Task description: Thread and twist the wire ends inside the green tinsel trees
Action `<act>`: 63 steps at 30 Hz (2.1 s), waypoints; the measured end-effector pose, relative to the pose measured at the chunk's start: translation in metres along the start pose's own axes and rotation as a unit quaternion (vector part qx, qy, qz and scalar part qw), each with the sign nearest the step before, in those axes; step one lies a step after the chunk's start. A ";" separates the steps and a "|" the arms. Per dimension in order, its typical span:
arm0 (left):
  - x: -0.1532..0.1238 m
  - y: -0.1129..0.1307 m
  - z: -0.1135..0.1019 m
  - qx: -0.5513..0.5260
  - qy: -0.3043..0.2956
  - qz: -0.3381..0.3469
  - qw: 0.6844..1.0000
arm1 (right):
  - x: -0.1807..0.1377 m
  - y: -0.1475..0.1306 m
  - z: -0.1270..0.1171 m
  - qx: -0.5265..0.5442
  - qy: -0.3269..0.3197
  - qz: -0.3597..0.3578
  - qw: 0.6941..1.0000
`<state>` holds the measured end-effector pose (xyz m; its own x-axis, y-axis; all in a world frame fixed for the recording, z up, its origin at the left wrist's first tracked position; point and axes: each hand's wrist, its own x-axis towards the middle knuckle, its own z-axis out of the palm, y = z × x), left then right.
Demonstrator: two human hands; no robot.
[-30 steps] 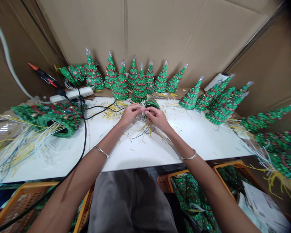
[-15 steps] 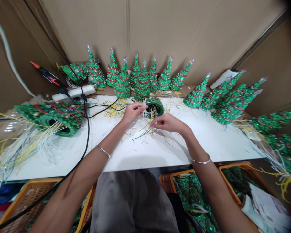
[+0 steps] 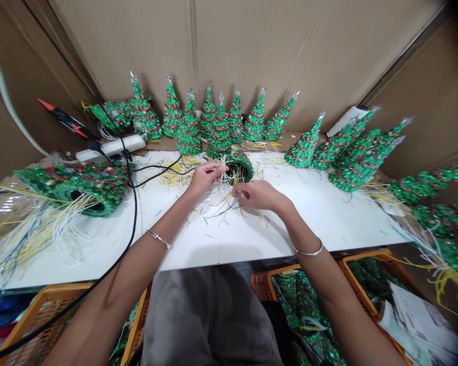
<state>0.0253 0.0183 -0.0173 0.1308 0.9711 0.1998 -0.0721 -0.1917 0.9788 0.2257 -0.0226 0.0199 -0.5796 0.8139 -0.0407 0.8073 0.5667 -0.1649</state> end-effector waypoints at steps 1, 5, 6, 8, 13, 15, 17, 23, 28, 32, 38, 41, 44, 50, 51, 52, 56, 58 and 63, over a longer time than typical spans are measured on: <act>0.000 0.000 0.000 -0.001 0.000 -0.001 1.000 | 0.000 0.000 0.000 0.000 0.001 0.004 1.000; 0.000 0.000 0.001 -0.004 0.000 -0.006 1.000 | -0.001 0.000 0.001 -0.005 -0.009 0.023 1.000; 0.000 0.000 0.001 -0.004 0.000 -0.006 1.000 | -0.001 0.000 0.001 -0.007 -0.015 0.029 0.999; 0.000 0.000 0.001 -0.002 0.002 -0.006 1.000 | -0.001 0.000 0.001 -0.014 -0.023 0.037 0.999; 0.000 0.000 0.001 0.000 0.004 -0.008 1.000 | -0.001 0.001 0.001 -0.033 -0.007 0.024 0.999; 0.000 0.001 0.001 0.000 0.004 -0.007 1.000 | 0.000 0.002 0.000 -0.046 0.008 0.012 0.999; 0.000 0.001 0.001 -0.001 0.004 -0.007 1.000 | 0.001 0.002 0.000 -0.048 0.024 -0.004 0.999; 0.001 0.001 0.001 -0.010 0.011 -0.016 1.000 | 0.002 0.004 -0.002 -0.003 0.097 -0.077 0.992; 0.000 0.002 0.002 -0.018 0.014 -0.022 0.999 | 0.003 0.006 0.000 0.026 0.148 -0.087 0.985; 0.000 0.004 0.001 -0.020 0.015 -0.020 0.999 | 0.007 0.007 0.005 0.064 0.162 -0.088 0.981; 0.001 -0.001 0.000 -0.025 0.009 -0.017 1.000 | 0.009 0.006 0.007 0.065 0.154 -0.096 0.981; 0.002 -0.004 -0.001 -0.023 0.006 -0.022 0.999 | 0.008 0.004 0.006 0.022 0.160 -0.097 0.982; 0.002 -0.004 -0.001 -0.008 0.009 -0.013 1.000 | 0.007 0.003 0.006 -0.011 0.174 -0.098 0.980; 0.000 0.002 0.000 -0.012 0.018 -0.038 0.999 | 0.007 0.005 0.006 -0.011 0.184 -0.101 0.978; -0.001 0.003 0.001 -0.015 0.020 -0.041 0.999 | 0.007 0.006 0.006 -0.008 0.184 -0.105 0.977; -0.001 0.003 0.001 -0.016 0.021 -0.042 0.999 | 0.007 0.007 0.007 -0.005 0.183 -0.107 0.977; 0.000 0.001 0.000 -0.014 0.018 -0.036 0.999 | 0.007 0.009 0.007 0.005 0.176 -0.111 0.978; 0.000 0.000 -0.001 -0.012 0.015 -0.032 0.999 | 0.007 0.010 0.008 0.008 0.174 -0.111 0.978; -0.001 0.002 0.000 -0.021 0.010 -0.022 0.999 | 0.008 0.010 0.009 0.014 0.182 -0.110 0.977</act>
<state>0.0250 0.0172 -0.0154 0.1160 0.9811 0.1546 -0.1081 -0.1422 0.9839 0.2286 -0.0119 0.0087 -0.6569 0.6673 0.3510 0.6615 0.7335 -0.1564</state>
